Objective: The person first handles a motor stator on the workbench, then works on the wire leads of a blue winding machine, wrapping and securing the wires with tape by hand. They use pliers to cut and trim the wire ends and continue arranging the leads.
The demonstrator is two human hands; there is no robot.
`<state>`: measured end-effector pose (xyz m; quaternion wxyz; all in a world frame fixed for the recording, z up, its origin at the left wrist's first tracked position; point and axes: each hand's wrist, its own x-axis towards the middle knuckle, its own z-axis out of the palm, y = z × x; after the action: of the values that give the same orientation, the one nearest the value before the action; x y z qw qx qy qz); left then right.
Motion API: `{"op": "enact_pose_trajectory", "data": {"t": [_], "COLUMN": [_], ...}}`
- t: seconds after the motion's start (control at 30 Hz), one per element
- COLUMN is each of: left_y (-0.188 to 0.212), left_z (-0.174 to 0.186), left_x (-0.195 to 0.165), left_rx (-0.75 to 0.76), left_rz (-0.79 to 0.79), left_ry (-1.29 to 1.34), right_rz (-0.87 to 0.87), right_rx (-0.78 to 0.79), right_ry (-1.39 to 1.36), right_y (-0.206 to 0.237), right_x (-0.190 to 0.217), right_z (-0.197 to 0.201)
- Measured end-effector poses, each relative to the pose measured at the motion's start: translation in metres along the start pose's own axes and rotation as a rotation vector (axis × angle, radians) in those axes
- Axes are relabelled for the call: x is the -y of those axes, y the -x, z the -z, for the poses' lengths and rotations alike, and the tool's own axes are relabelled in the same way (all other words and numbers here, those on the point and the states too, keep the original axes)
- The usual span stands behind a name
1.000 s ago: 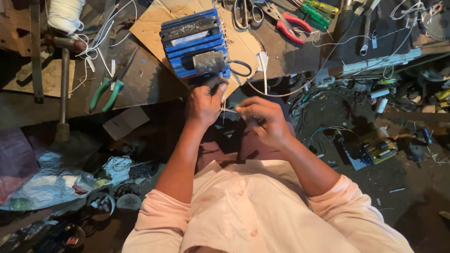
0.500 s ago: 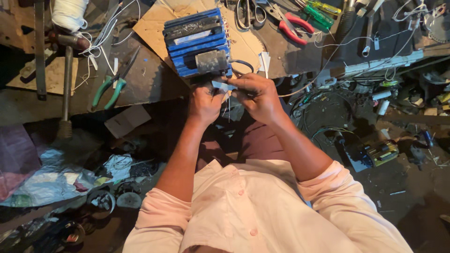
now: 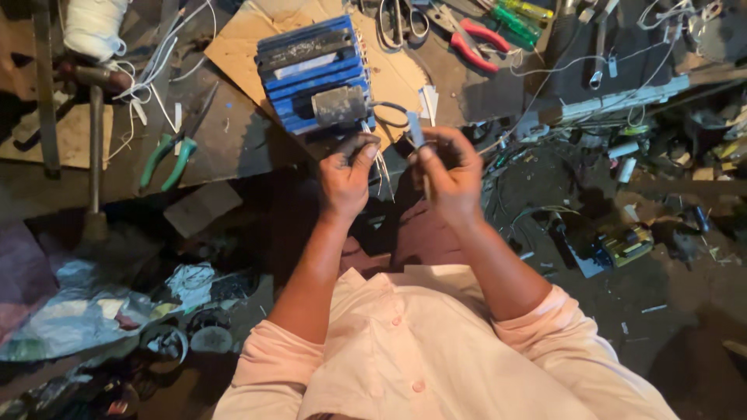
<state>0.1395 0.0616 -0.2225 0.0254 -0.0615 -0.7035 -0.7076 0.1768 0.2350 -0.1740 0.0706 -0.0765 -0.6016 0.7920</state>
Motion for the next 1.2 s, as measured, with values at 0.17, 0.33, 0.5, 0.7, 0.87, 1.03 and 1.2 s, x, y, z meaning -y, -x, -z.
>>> {"op": "enact_pose_trajectory", "data": {"t": [0.17, 0.33, 0.5, 0.7, 0.87, 1.03, 1.2], "left_y": [0.004, 0.004, 0.003, 0.001, 0.0, 0.0, 0.001], "left_z": [-0.004, 0.0, -0.003, 0.002, 0.004, 0.008, 0.012], "left_x": [0.008, 0.003, -0.007, -0.009, -0.01, -0.018, -0.023], "left_rx": [-0.02, -0.018, -0.021, 0.019, 0.038, 0.049, 0.079], "left_rz": [0.006, -0.052, 0.017, -0.033, -0.077, -0.05, 0.02], "left_ry": [0.057, -0.02, -0.102, 0.014, -0.036, -0.173, -0.085], "right_rz": [0.221, 0.447, 0.503, 0.538, 0.386, 0.438, 0.503], "right_rx": [0.095, 0.075, 0.075, 0.163, 0.203, 0.261, 0.24], "right_ry": [0.186, 0.5, 0.571, 0.456, 0.579, 0.64, 0.642], "right_y": [0.0, -0.01, -0.005, 0.031, 0.002, -0.012, 0.002], "right_x": [-0.023, -0.019, -0.004, 0.034, 0.034, 0.019, 0.025], "right_z": [-0.025, -0.038, -0.037, -0.017, -0.01, -0.027, -0.031]}}
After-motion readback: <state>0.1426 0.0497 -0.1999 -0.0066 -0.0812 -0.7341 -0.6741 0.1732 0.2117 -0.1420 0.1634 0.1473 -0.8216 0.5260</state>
